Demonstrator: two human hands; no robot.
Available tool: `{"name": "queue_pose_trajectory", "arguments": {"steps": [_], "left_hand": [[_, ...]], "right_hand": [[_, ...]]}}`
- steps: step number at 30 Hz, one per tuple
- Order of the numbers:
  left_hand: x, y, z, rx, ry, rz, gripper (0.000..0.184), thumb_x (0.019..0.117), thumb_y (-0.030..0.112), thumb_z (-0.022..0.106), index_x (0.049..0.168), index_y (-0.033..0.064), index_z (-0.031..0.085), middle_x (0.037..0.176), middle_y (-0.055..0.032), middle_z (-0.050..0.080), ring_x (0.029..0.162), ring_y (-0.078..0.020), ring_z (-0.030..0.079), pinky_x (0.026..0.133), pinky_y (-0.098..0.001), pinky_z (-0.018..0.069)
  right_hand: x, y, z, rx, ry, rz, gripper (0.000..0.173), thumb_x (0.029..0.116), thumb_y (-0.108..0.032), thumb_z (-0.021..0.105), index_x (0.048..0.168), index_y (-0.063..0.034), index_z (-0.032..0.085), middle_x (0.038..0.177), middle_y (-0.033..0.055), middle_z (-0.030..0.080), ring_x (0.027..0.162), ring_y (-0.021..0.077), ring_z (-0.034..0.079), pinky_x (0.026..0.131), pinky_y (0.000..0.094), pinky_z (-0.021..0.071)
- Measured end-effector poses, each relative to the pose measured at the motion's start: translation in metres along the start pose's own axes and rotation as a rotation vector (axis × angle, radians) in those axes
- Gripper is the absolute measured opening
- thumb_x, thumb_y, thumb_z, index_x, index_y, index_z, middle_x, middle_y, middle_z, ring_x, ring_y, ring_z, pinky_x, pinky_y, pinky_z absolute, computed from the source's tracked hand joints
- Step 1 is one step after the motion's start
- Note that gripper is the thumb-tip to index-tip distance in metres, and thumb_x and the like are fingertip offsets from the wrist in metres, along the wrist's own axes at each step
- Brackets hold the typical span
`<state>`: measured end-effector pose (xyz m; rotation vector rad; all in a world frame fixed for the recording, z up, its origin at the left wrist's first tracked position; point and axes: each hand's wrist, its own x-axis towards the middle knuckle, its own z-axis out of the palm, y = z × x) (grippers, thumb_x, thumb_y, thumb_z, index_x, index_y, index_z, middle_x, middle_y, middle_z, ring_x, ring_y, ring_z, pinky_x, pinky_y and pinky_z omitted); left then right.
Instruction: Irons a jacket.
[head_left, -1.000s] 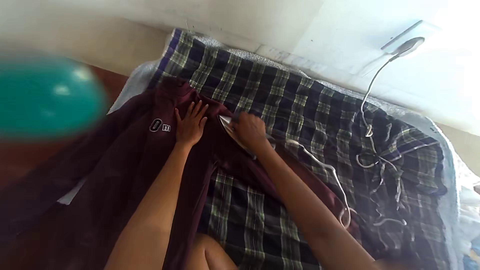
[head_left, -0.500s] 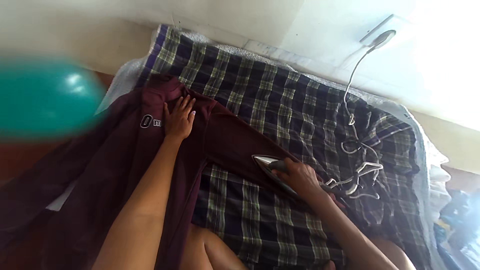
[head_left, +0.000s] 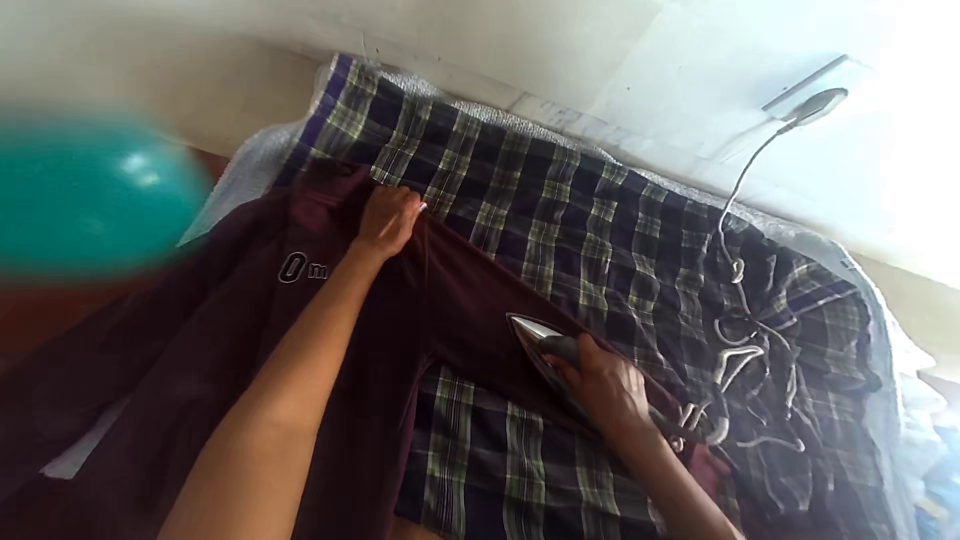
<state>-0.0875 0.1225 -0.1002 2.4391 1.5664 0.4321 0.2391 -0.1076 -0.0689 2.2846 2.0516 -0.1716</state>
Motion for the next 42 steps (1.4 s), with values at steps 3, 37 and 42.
{"name": "queue_pose_trajectory", "arguments": {"steps": [3,37,42], "left_hand": [[0.004,0.003,0.004,0.056,-0.072,-0.133,0.039,0.1117,0.023,0.04,0.117,-0.0075,0.064,0.119,-0.0275,0.064,0.12,-0.0441,0.059,0.104,-0.0584,0.0384],[-0.199,0.009,0.058,0.099,0.169,-0.246,0.056,0.1097,0.039,0.032,0.16,0.015,0.038,0.168,-0.0045,0.031,0.157,-0.0266,0.022,0.125,-0.0622,0.011],[-0.198,0.014,0.065,0.155,0.187,-0.294,0.055,0.1106,0.04,0.026,0.161,0.0215,0.035,0.17,0.0031,0.027,0.159,-0.0204,0.018,0.127,-0.0597,0.0085]], "right_hand": [[0.004,-0.003,-0.008,0.015,-0.014,-0.014,0.054,0.0918,-0.053,0.07,0.105,-0.0014,0.07,0.077,0.0179,0.071,0.073,0.0402,0.073,0.062,0.057,0.0568],[0.146,-0.205,-0.077,0.541,-0.384,0.086,0.038,0.1117,-0.016,0.039,0.137,0.0048,0.058,0.134,0.0271,0.062,0.118,0.0391,0.065,0.101,0.0551,0.0503],[0.079,-0.198,-0.055,0.635,-0.342,0.084,0.041,0.1138,-0.023,0.035,0.127,0.0056,0.06,0.109,0.0274,0.068,0.088,0.0385,0.071,0.08,0.0539,0.059]]}}
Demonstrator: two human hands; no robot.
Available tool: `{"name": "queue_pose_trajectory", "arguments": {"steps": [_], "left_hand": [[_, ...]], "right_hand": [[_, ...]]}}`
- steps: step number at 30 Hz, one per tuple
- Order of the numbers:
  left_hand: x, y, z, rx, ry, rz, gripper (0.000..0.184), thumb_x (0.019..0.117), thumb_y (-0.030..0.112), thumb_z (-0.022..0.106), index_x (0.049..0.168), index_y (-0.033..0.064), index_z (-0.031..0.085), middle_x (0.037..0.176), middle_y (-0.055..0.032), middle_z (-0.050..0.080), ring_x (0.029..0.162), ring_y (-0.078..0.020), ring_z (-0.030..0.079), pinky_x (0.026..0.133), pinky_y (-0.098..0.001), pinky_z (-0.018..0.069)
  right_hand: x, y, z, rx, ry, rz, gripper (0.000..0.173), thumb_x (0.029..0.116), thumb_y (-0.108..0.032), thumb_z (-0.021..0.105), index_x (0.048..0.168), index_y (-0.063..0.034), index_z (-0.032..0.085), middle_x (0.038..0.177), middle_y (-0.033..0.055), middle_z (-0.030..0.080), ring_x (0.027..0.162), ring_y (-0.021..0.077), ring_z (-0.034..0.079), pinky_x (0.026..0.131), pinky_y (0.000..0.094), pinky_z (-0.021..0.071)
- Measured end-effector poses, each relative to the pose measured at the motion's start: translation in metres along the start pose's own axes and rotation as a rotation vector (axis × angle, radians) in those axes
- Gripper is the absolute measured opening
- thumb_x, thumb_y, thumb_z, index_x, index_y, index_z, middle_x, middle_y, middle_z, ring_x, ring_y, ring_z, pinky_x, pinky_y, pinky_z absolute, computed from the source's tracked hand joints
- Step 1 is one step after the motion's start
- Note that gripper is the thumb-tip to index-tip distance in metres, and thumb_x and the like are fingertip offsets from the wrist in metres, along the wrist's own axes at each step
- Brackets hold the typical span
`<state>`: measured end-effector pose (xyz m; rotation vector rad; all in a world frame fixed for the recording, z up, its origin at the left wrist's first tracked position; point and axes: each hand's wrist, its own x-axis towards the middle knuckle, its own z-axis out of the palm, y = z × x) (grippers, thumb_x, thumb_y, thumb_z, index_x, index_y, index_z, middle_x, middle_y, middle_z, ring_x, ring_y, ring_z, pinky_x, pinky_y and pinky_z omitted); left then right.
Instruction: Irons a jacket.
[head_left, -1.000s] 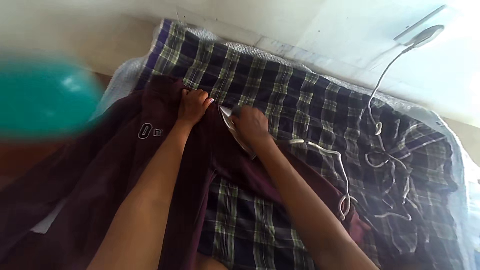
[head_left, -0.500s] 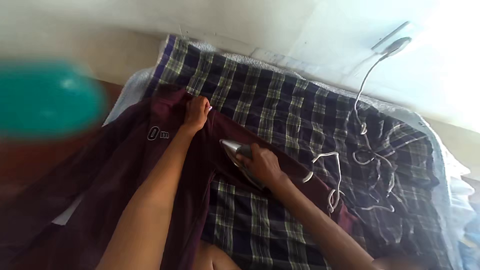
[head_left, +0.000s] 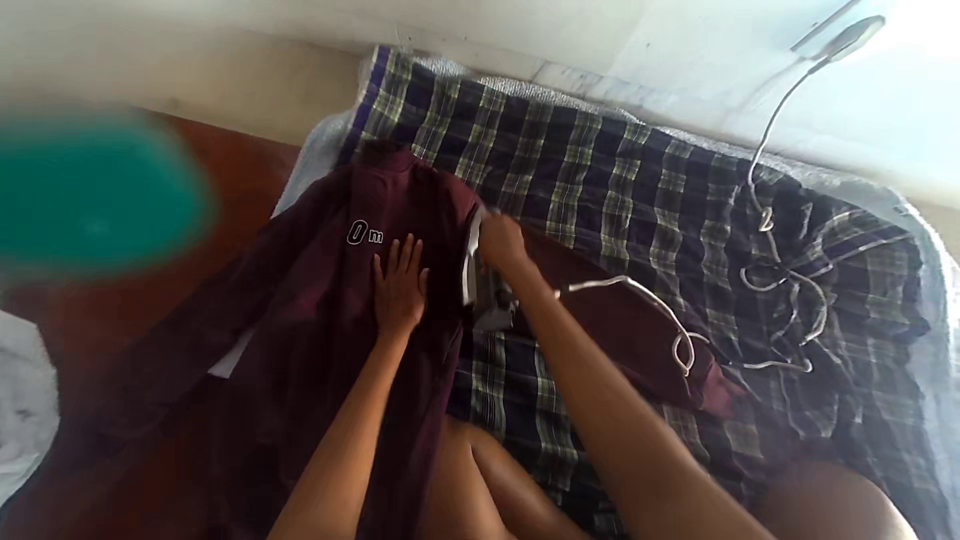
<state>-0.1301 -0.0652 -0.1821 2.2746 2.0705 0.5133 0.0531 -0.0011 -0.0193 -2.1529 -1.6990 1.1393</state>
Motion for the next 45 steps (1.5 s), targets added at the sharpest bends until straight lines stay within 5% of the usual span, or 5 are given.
{"name": "queue_pose_trajectory", "arguments": {"steps": [15,22,26,37,45], "left_hand": [[0.007,-0.017,0.027,0.008,0.049,0.036,0.054,0.1096,0.041,0.023,0.161,0.0282,0.036,0.17,0.0107,0.025,0.158,-0.0134,0.016,0.128,-0.0556,0.0074],[0.042,0.081,-0.019,0.037,-0.172,-0.081,0.063,0.1088,0.048,0.032,0.156,0.0078,0.042,0.166,-0.0139,0.033,0.156,-0.0411,0.017,0.118,-0.0765,0.0035],[0.023,0.157,0.043,-0.055,-0.099,0.201,0.069,0.1065,0.06,0.027,0.165,0.0233,0.025,0.173,-0.0004,0.014,0.16,-0.0245,0.01,0.123,-0.0705,0.0045],[0.018,0.143,0.084,-0.008,-0.072,0.187,0.068,0.1048,0.064,0.024,0.164,0.0306,0.028,0.171,0.0045,0.024,0.158,-0.023,0.019,0.122,-0.0704,0.0085],[0.023,0.127,0.083,-0.017,-0.114,0.231,0.067,0.1048,0.064,0.023,0.164,0.0319,0.027,0.171,0.0043,0.024,0.158,-0.0224,0.019,0.122,-0.0711,0.0083]], "right_hand": [[-0.021,-0.009,-0.012,-0.166,0.068,0.131,0.05,0.1136,-0.034,0.033,0.135,0.0057,0.053,0.133,0.0279,0.061,0.118,0.042,0.065,0.095,0.0566,0.0552],[-0.06,0.127,-0.048,-0.104,0.218,0.228,0.055,0.1117,-0.042,0.035,0.135,0.0032,0.055,0.126,0.029,0.064,0.111,0.0449,0.068,0.091,0.0611,0.0552],[-0.075,0.175,-0.06,-0.102,0.209,0.283,0.058,0.1111,-0.046,0.034,0.139,0.0014,0.052,0.129,0.0256,0.065,0.116,0.041,0.067,0.095,0.0586,0.0549],[-0.185,0.356,-0.186,-0.214,0.351,0.591,0.06,0.1104,-0.045,0.037,0.138,0.0043,0.056,0.133,0.0279,0.063,0.124,0.0424,0.063,0.103,0.0589,0.0505],[-0.158,0.337,-0.148,-0.359,0.072,-0.021,0.07,0.0957,-0.069,0.054,0.127,-0.0075,0.065,0.111,0.0206,0.072,0.107,0.0411,0.069,0.092,0.0643,0.0544]]}}
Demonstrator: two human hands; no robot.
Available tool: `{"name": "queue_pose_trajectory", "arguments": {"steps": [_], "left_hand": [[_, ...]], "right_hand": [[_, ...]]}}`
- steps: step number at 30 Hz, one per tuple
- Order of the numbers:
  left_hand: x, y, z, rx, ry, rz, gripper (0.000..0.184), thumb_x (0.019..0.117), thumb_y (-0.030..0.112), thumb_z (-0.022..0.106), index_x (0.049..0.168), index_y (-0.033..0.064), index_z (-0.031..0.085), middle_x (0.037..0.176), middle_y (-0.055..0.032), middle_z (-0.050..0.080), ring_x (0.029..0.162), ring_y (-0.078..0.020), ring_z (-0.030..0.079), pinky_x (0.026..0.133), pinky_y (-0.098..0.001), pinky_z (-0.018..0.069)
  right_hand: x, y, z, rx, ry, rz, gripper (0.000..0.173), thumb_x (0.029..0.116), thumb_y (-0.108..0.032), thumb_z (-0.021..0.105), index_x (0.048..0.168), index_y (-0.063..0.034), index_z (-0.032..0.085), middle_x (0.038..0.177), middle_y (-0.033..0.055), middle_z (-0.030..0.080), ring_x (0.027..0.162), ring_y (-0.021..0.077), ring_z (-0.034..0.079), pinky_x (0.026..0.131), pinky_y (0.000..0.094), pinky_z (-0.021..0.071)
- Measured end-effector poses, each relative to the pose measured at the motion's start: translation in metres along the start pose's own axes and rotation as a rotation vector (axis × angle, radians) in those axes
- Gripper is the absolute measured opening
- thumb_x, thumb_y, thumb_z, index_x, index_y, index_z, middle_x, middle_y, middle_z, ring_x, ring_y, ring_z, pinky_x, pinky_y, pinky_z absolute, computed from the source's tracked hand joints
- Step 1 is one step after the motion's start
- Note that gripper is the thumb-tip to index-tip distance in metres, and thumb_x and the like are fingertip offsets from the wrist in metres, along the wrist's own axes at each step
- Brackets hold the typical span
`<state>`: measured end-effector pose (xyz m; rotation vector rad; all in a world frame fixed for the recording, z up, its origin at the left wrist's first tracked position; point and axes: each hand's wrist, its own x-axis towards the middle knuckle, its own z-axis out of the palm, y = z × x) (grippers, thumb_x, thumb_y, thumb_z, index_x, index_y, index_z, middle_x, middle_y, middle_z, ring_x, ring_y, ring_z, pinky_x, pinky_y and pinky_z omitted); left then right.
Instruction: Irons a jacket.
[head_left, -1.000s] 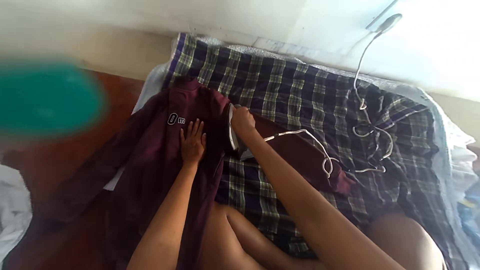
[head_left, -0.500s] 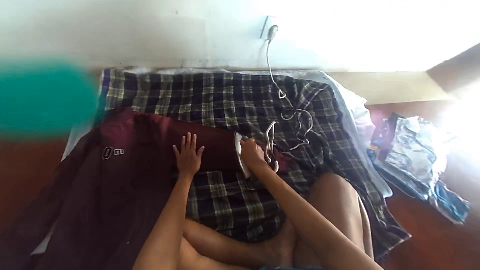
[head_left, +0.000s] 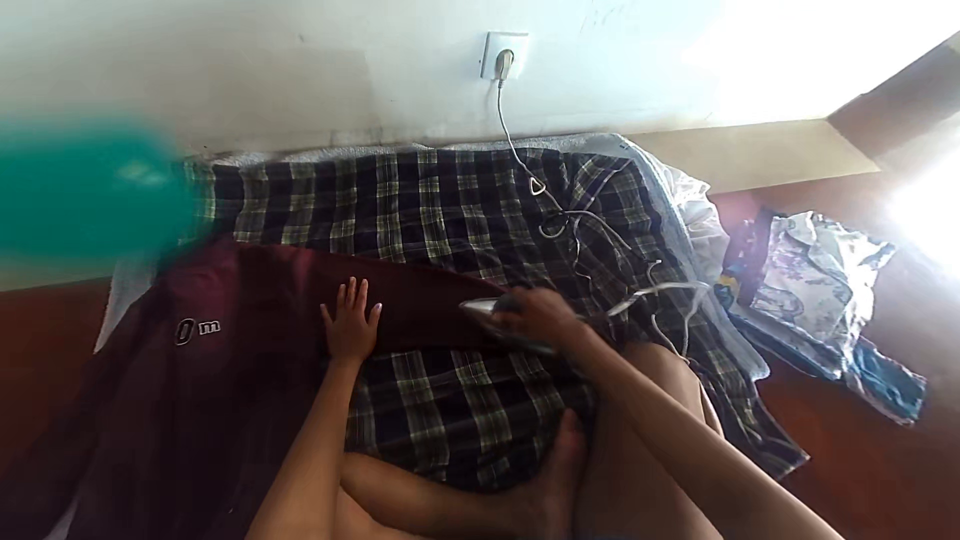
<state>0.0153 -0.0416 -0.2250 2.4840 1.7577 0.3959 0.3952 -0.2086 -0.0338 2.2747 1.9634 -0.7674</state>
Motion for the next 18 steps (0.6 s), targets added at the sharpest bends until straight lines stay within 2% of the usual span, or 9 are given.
{"name": "queue_pose_trajectory", "arguments": {"steps": [2,3,6,8,10,12,15,18], "left_hand": [[-0.002,-0.017,-0.005,-0.012,0.009,-0.03,0.065,0.1054,0.062,0.025,0.163,0.0328,0.028,0.171,0.004,0.024,0.158,-0.0229,0.019,0.123,-0.0699,0.0089],[-0.003,-0.027,-0.01,-0.022,0.009,-0.051,0.066,0.1057,0.062,0.025,0.164,0.0302,0.028,0.171,0.002,0.022,0.159,-0.0244,0.017,0.123,-0.0687,0.0096],[-0.005,-0.041,-0.015,-0.023,0.004,-0.087,0.067,0.106,0.061,0.025,0.164,0.0276,0.026,0.172,0.0021,0.02,0.159,-0.0233,0.016,0.125,-0.065,0.0109],[-0.005,-0.038,-0.013,-0.012,0.028,-0.096,0.066,0.1064,0.059,0.024,0.164,0.0274,0.026,0.172,0.003,0.022,0.159,-0.0221,0.016,0.125,-0.0647,0.0098],[-0.005,-0.034,-0.013,-0.004,0.055,-0.094,0.066,0.107,0.058,0.023,0.164,0.0257,0.026,0.172,0.0016,0.021,0.159,-0.0229,0.015,0.125,-0.0648,0.0091],[-0.007,-0.038,-0.011,0.011,0.066,-0.084,0.066,0.1071,0.058,0.022,0.165,0.0256,0.025,0.173,0.0,0.014,0.16,-0.0249,0.011,0.125,-0.0649,0.009],[-0.007,-0.046,-0.009,0.002,0.041,-0.103,0.066,0.1069,0.059,0.019,0.165,0.0284,0.024,0.174,-0.0008,0.009,0.16,-0.0269,0.007,0.126,-0.0633,0.008],[-0.007,-0.048,-0.013,-0.006,0.03,-0.122,0.065,0.1067,0.059,0.019,0.165,0.0302,0.024,0.174,-0.0017,0.008,0.16,-0.0274,0.006,0.126,-0.0629,0.009]], "right_hand": [[0.009,-0.007,0.029,-0.103,-0.07,-0.049,0.072,0.0954,-0.07,0.053,0.123,-0.0044,0.062,0.107,0.0222,0.071,0.103,0.0441,0.07,0.086,0.0655,0.0548],[0.005,-0.003,0.034,-0.118,-0.088,-0.032,0.073,0.0948,-0.071,0.053,0.122,-0.004,0.063,0.107,0.0223,0.071,0.103,0.0444,0.07,0.086,0.0656,0.0548],[-0.016,0.035,0.031,-0.146,-0.118,0.072,0.079,0.0932,-0.077,0.049,0.124,-0.0054,0.062,0.106,0.0211,0.072,0.102,0.043,0.07,0.086,0.0646,0.0557],[-0.02,0.044,0.028,-0.2,-0.1,0.077,0.081,0.0944,-0.078,0.044,0.125,-0.0055,0.061,0.102,0.0206,0.073,0.099,0.0429,0.072,0.083,0.0624,0.0567],[-0.01,0.029,0.021,-0.216,-0.063,0.043,0.077,0.0968,-0.075,0.044,0.125,-0.005,0.06,0.101,0.0215,0.072,0.098,0.0442,0.072,0.08,0.0629,0.0573],[0.013,0.004,0.012,-0.175,0.004,0.006,0.07,0.0996,-0.069,0.046,0.125,-0.0058,0.062,0.1,0.0208,0.072,0.097,0.0434,0.072,0.08,0.062,0.0573],[0.049,-0.022,-0.006,-0.075,0.099,0.039,0.056,0.0997,-0.06,0.057,0.116,-0.0072,0.065,0.095,0.0182,0.073,0.093,0.0397,0.073,0.076,0.0596,0.0578],[0.054,-0.014,-0.01,-0.058,0.043,0.082,0.058,0.0991,-0.06,0.057,0.117,-0.0056,0.064,0.1,0.0187,0.072,0.097,0.0397,0.072,0.08,0.0604,0.057]]}}
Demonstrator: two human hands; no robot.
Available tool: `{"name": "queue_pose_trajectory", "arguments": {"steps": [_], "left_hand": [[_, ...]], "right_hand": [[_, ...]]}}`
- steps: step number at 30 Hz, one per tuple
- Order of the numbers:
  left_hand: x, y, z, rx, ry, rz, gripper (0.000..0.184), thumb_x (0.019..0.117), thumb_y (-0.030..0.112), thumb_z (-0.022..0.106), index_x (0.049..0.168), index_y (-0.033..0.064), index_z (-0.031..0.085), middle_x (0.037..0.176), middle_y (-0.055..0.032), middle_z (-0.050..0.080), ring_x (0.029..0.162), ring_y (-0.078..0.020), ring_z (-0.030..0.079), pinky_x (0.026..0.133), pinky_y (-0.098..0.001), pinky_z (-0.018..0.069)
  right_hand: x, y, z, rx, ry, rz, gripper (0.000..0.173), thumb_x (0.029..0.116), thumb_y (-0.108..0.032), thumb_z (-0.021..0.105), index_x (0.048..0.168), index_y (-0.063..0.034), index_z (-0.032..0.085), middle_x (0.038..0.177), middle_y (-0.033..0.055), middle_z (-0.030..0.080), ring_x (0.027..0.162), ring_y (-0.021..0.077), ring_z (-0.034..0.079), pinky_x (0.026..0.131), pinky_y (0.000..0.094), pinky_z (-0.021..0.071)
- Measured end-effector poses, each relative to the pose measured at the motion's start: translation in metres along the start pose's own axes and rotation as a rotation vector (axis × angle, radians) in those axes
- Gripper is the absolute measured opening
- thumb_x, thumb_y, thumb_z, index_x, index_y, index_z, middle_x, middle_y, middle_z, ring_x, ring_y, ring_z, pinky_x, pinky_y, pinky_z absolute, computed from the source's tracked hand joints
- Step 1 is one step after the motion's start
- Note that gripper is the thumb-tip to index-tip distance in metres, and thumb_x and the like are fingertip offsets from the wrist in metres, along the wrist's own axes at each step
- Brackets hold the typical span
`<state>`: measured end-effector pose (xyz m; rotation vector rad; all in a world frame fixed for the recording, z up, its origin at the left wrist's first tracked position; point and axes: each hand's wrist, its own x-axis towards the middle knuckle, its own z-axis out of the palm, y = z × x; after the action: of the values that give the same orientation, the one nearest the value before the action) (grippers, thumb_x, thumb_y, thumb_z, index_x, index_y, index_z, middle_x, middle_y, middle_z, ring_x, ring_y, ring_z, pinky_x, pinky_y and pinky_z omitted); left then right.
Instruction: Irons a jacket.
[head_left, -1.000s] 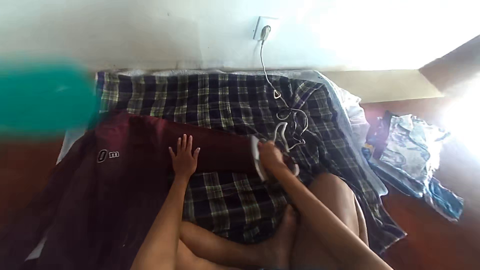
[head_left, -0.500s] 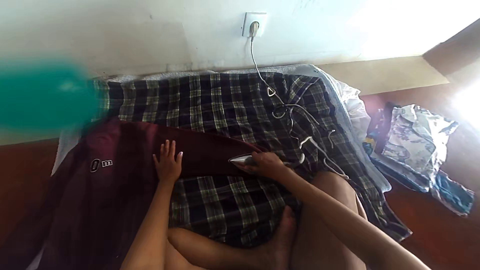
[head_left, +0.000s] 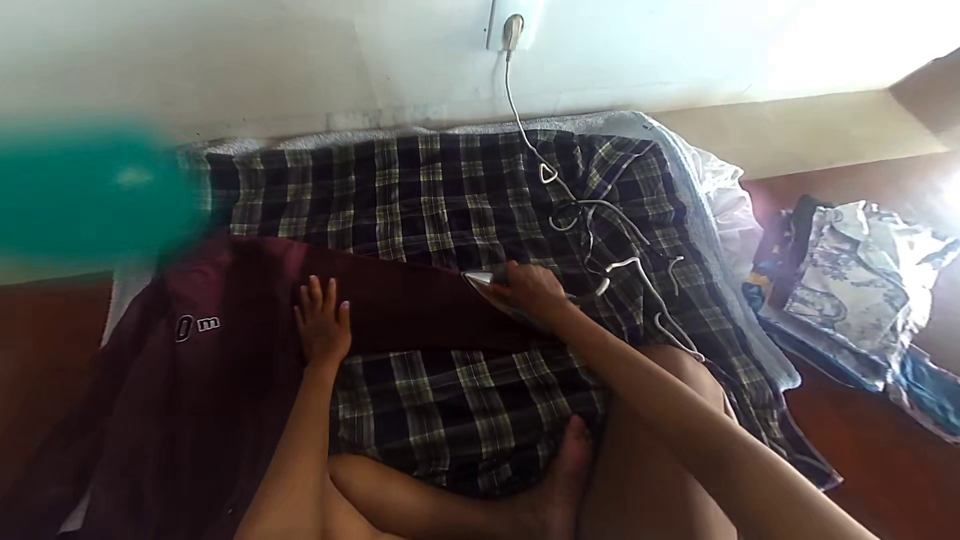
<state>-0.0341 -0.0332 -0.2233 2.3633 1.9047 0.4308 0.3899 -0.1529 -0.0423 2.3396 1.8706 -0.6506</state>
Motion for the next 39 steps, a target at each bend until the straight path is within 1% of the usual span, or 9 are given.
{"name": "queue_pose_trajectory", "arguments": {"steps": [4,7,13,18,24,28,32,36,39], "left_hand": [[0.0,0.006,-0.001,0.029,0.031,0.003,0.064,0.1071,0.056,0.021,0.164,0.0273,0.027,0.173,-0.0018,0.015,0.16,-0.0271,0.01,0.125,-0.064,0.0116],[-0.014,0.04,-0.009,0.032,0.024,-0.017,0.07,0.1062,0.057,0.024,0.163,0.0173,0.03,0.172,-0.0076,0.019,0.159,-0.033,0.012,0.123,-0.0673,0.0123],[-0.112,0.194,-0.107,-0.297,-0.16,-0.049,0.063,0.1026,0.038,0.053,0.157,0.008,0.042,0.17,-0.0146,0.022,0.158,-0.0396,0.011,0.121,-0.0726,0.0106],[-0.211,0.234,-0.126,-0.508,-0.379,-0.047,0.053,0.1045,0.041,0.052,0.153,0.0189,0.051,0.172,-0.0078,0.016,0.159,-0.0344,0.007,0.124,-0.067,0.0107],[-0.239,0.258,-0.252,-0.714,-0.82,-0.191,0.042,0.1089,0.014,0.046,0.146,-0.0052,0.05,0.166,-0.0278,0.023,0.155,-0.0395,0.025,0.126,-0.0462,0.0218],[-0.26,0.225,-0.182,-0.888,-0.411,-0.213,0.035,0.1068,0.02,0.051,0.124,-0.0059,0.068,0.145,-0.0249,0.056,0.138,-0.0325,0.053,0.118,-0.043,0.0399],[-0.209,0.203,-0.169,-1.043,-0.217,-0.375,0.046,0.1079,0.035,0.048,0.141,0.0043,0.057,0.137,-0.0109,0.064,0.126,-0.0186,0.062,0.11,-0.0403,0.0495],[-0.136,0.202,-0.162,-1.393,-0.141,-0.619,0.087,0.0975,0.048,0.066,0.163,0.0192,0.017,0.15,-0.0177,0.051,0.118,-0.0341,0.066,0.084,-0.0551,0.0613],[-0.095,0.259,-0.16,-1.646,-0.214,-0.644,0.069,0.1,0.024,0.067,0.156,0.0128,0.028,0.123,-0.02,0.066,0.093,-0.0326,0.072,0.07,-0.0493,0.063]], "right_hand": [[-0.02,0.059,0.011,-0.059,-0.098,0.043,0.074,0.0942,-0.072,0.053,0.123,-0.0057,0.064,0.111,0.021,0.072,0.108,0.0423,0.069,0.09,0.0637,0.0545],[-0.022,0.103,-0.003,0.111,0.119,-0.009,0.068,0.0933,-0.069,0.059,0.118,-0.0069,0.069,0.105,0.0196,0.073,0.104,0.0395,0.071,0.092,0.0628,0.0544],[0.019,0.112,-0.005,1.096,0.721,-0.043,0.047,0.0975,-0.02,0.07,0.133,0.0073,0.058,0.109,0.0148,0.072,0.093,0.0152,0.072,0.086,0.034,0.0612],[0.044,0.112,0.045,1.31,0.743,0.084,0.063,0.1024,-0.025,0.066,0.152,0.0033,0.04,0.136,0.0219,0.061,0.12,0.026,0.065,0.1,0.0426,0.0577],[0.026,0.094,0.02,1.027,0.73,0.295,0.065,0.0993,-0.031,0.07,0.144,0.0101,0.046,0.136,0.0293,0.059,0.127,0.0356,0.059,0.11,0.0471,0.0469],[-0.023,0.056,0.077,0.57,0.31,0.422,0.081,0.0937,-0.042,0.074,0.147,0.0106,0.043,0.146,0.0385,0.046,0.134,0.0521,0.05,0.108,0.0636,0.0459],[-0.083,-0.011,0.087,0.433,0.04,-0.102,0.043,0.103,-0.026,0.06,0.141,-0.0055,0.06,0.122,0.024,0.071,0.113,0.0414,0.069,0.099,0.0623,0.0531],[-0.183,-0.035,0.001,0.614,0.202,-0.429,0.032,0.0975,-0.023,0.065,0.125,-0.0102,0.072,0.102,0.0083,0.077,0.094,0.0221,0.075,0.085,0.0509,0.0613],[-0.215,0.027,-0.057,0.763,0.4,-0.397,0.026,0.0928,-0.009,0.068,0.117,-0.0007,0.072,0.107,0.0093,0.075,0.098,0.0128,0.072,0.089,0.0357,0.0611]]}}
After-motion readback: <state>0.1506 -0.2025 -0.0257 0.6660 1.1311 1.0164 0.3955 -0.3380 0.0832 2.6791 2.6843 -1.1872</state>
